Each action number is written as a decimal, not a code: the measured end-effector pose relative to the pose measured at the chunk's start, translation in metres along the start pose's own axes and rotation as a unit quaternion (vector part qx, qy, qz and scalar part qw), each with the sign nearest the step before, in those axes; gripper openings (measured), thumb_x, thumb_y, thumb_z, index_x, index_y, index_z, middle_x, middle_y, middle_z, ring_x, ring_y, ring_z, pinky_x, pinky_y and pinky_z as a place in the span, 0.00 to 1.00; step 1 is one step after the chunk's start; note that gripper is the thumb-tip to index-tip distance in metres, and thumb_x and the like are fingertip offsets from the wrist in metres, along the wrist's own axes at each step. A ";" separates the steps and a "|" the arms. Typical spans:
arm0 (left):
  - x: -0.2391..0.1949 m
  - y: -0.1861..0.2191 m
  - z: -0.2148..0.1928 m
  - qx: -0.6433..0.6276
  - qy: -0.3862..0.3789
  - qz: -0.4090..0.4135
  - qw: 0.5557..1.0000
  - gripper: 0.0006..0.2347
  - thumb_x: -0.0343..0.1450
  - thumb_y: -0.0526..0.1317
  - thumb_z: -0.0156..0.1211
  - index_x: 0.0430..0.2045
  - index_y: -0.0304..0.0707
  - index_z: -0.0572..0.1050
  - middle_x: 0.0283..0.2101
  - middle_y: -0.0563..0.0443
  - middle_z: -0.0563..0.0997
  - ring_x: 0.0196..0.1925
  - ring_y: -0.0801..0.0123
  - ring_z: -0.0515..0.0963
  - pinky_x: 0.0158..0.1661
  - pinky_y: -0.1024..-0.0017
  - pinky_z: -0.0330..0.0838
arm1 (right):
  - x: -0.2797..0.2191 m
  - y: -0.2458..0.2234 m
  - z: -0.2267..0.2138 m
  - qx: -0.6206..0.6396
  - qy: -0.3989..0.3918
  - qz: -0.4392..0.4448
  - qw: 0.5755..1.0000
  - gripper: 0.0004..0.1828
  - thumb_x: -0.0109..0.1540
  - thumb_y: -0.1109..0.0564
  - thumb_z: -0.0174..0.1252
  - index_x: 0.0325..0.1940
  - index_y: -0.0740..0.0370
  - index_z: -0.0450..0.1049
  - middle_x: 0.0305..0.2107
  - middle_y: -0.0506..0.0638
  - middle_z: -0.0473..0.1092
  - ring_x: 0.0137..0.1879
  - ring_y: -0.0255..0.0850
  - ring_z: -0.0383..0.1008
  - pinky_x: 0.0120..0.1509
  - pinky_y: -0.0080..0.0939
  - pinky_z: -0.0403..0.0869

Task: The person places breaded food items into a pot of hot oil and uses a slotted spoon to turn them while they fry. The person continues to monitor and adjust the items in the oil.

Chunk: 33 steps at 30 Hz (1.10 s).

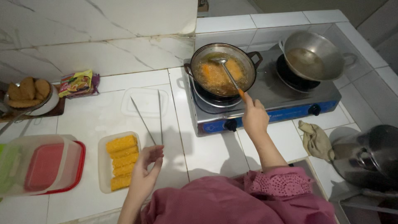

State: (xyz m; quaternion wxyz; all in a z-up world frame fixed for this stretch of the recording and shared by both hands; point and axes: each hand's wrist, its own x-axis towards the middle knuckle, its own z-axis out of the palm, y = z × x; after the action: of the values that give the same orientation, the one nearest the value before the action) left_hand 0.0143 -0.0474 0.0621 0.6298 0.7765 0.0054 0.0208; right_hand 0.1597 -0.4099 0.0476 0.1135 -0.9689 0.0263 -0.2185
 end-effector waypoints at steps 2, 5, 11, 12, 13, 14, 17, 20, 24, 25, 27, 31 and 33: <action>-0.001 -0.001 -0.001 -0.002 0.000 0.000 1.000 0.13 0.71 0.29 0.56 0.50 0.32 0.74 0.47 0.46 0.82 0.51 0.66 0.81 0.55 0.67 0.73 | -0.001 0.001 0.007 -0.001 0.010 -0.012 1.000 0.26 0.64 0.63 0.54 0.67 0.53 0.71 0.36 0.58 0.71 0.44 0.57 0.75 0.44 0.56 0.74; -0.002 -0.002 -0.002 -0.009 0.003 0.005 1.000 0.14 0.71 0.29 0.56 0.51 0.31 0.74 0.48 0.46 0.81 0.51 0.66 0.81 0.55 0.68 0.73 | 0.000 0.001 0.012 0.013 -0.004 -0.010 1.000 0.28 0.63 0.63 0.56 0.68 0.54 0.69 0.37 0.60 0.71 0.45 0.59 0.75 0.44 0.57 0.74; -0.002 -0.004 -0.003 -0.029 0.000 0.014 0.999 0.13 0.71 0.28 0.55 0.50 0.30 0.73 0.49 0.46 0.80 0.51 0.67 0.80 0.55 0.70 0.73 | -0.003 0.000 0.005 0.053 -0.053 0.002 0.997 0.33 0.60 0.61 0.62 0.70 0.57 0.66 0.41 0.62 0.72 0.46 0.60 0.75 0.47 0.57 0.74; -0.001 -0.004 -0.003 -0.029 -0.002 0.012 1.000 0.13 0.71 0.28 0.55 0.50 0.30 0.73 0.49 0.46 0.80 0.52 0.67 0.80 0.55 0.70 0.73 | -0.003 -0.002 0.001 0.063 -0.053 -0.003 0.997 0.35 0.59 0.61 0.63 0.71 0.59 0.65 0.42 0.63 0.72 0.46 0.61 0.74 0.47 0.58 0.74; -0.001 -0.004 -0.003 -0.030 -0.003 0.009 1.000 0.13 0.71 0.28 0.55 0.50 0.30 0.73 0.49 0.46 0.80 0.52 0.67 0.80 0.55 0.70 0.73 | -0.003 -0.004 -0.003 0.064 -0.052 -0.003 0.997 0.35 0.59 0.61 0.63 0.70 0.59 0.65 0.42 0.63 0.71 0.46 0.61 0.74 0.46 0.57 0.74; 0.000 -0.004 -0.003 -0.030 -0.003 0.010 0.999 0.13 0.71 0.28 0.55 0.50 0.30 0.73 0.48 0.46 0.80 0.52 0.67 0.80 0.55 0.69 0.73 | -0.003 -0.006 -0.007 0.065 -0.051 -0.003 0.997 0.35 0.58 0.60 0.64 0.70 0.59 0.65 0.43 0.64 0.71 0.45 0.62 0.74 0.45 0.57 0.73; -0.001 -0.005 -0.002 -0.027 -0.006 0.016 0.999 0.13 0.71 0.27 0.55 0.50 0.29 0.74 0.48 0.45 0.80 0.51 0.67 0.80 0.55 0.69 0.73 | -0.013 -0.012 -0.018 0.037 0.084 -0.080 0.993 0.30 0.57 0.59 0.65 0.63 0.61 0.69 0.44 0.62 0.72 0.45 0.60 0.74 0.45 0.58 0.72; 0.001 -0.006 -0.001 -0.023 -0.007 0.026 0.999 0.13 0.71 0.28 0.55 0.50 0.30 0.73 0.48 0.46 0.80 0.51 0.67 0.80 0.55 0.70 0.73 | -0.030 -0.017 -0.014 0.050 0.126 -0.143 0.980 0.15 0.59 0.60 0.63 0.49 0.59 0.73 0.39 0.57 0.73 0.44 0.58 0.74 0.47 0.58 0.71; 0.001 -0.006 -0.001 -0.026 -0.011 0.017 0.999 0.12 0.71 0.28 0.56 0.50 0.30 0.73 0.48 0.46 0.81 0.51 0.67 0.81 0.55 0.69 0.73 | -0.061 -0.018 0.025 0.091 -0.088 -0.066 0.990 0.11 0.64 0.52 0.61 0.38 0.63 0.75 0.32 0.60 0.75 0.41 0.59 0.77 0.45 0.57 0.74; 0.002 -0.005 -0.001 -0.024 -0.011 0.018 0.999 0.12 0.71 0.28 0.56 0.50 0.30 0.73 0.47 0.46 0.81 0.51 0.67 0.81 0.55 0.69 0.72 | -0.062 -0.015 0.040 0.042 -0.156 -0.013 0.987 0.15 0.64 0.48 0.62 0.39 0.65 0.75 0.32 0.62 0.75 0.40 0.60 0.78 0.45 0.58 0.75; 0.001 -0.004 -0.001 -0.027 -0.015 0.026 0.999 0.13 0.71 0.28 0.56 0.50 0.30 0.73 0.47 0.46 0.80 0.51 0.67 0.80 0.55 0.69 0.72 | -0.062 -0.004 0.069 -0.017 -0.223 0.063 0.973 0.20 0.63 0.44 0.62 0.39 0.67 0.75 0.33 0.64 0.76 0.41 0.62 0.79 0.45 0.59 0.76; 0.000 -0.003 -0.004 -0.034 -0.020 0.027 0.999 0.13 0.71 0.28 0.55 0.50 0.30 0.73 0.48 0.47 0.80 0.51 0.68 0.80 0.56 0.70 0.72 | -0.058 0.026 0.111 -0.041 -0.238 0.104 0.965 0.20 0.62 0.44 0.62 0.39 0.67 0.78 0.35 0.65 0.77 0.45 0.61 0.79 0.50 0.56 0.77; -0.003 -0.003 -0.004 -0.036 -0.014 0.021 0.999 0.13 0.71 0.27 0.55 0.50 0.30 0.73 0.47 0.47 0.80 0.51 0.67 0.80 0.55 0.69 0.72 | -0.058 0.035 0.124 -0.047 -0.251 0.101 0.962 0.18 0.63 0.46 0.61 0.38 0.66 0.80 0.36 0.65 0.77 0.46 0.61 0.79 0.51 0.56 0.77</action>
State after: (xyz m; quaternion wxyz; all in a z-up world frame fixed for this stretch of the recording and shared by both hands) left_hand 0.0109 -0.0434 0.0601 0.6569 0.7533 -0.0206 0.0239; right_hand 0.1607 -0.4124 -0.0937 0.0923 -0.9892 0.1045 0.0453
